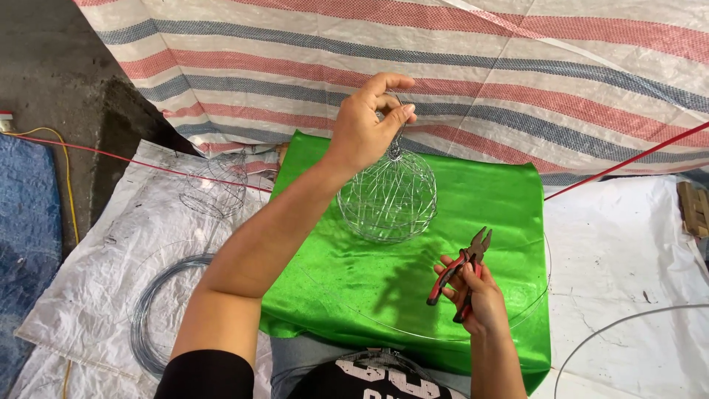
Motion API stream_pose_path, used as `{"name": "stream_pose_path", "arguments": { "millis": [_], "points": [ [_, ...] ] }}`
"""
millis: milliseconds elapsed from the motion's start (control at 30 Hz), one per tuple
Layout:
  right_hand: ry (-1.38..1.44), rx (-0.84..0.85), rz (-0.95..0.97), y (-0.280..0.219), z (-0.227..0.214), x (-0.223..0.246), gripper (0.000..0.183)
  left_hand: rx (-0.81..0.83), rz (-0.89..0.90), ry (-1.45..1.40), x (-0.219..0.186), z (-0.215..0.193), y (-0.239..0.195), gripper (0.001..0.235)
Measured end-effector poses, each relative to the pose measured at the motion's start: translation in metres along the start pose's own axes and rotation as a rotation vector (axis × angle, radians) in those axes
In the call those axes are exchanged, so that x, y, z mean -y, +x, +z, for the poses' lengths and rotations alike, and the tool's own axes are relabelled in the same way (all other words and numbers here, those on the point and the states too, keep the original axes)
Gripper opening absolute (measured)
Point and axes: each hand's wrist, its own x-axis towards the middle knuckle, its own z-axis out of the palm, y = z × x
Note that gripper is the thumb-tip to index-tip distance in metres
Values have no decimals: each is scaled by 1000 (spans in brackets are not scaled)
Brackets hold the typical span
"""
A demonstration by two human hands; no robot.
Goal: Finalizing the construction of a wire mesh cage by trimming and shaping the wire with pliers.
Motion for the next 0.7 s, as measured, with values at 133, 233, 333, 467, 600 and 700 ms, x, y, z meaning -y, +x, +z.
{"name": "stream_pose_path", "arguments": {
  "millis": [133, 233, 333, 467, 600, 700],
  "points": [
    [26, -66, -40, 25, -5, -8, 30, 11, -53, 34, 8, 7, -4, 31],
    [83, -49, -28, 57, -29, -24, 31, 3, -16, -55, 22, 10, -7, 22],
    [44, -86, -29, 68, -28, -27, 32, -1, -17, -95, 25, 10, -10, 24],
    [33, -96, -8, 77, -31, -33, 29, 42, 42, -50, 40, 10, -25, 47],
    [28, -113, 13, 79, -36, -36, 30, 110, -114, 61, 88, 6, -53, 69],
    [24, -127, 24, 80, -40, -36, 27, 144, -347, 59, 128, 11, -84, 92]
  ]
}}
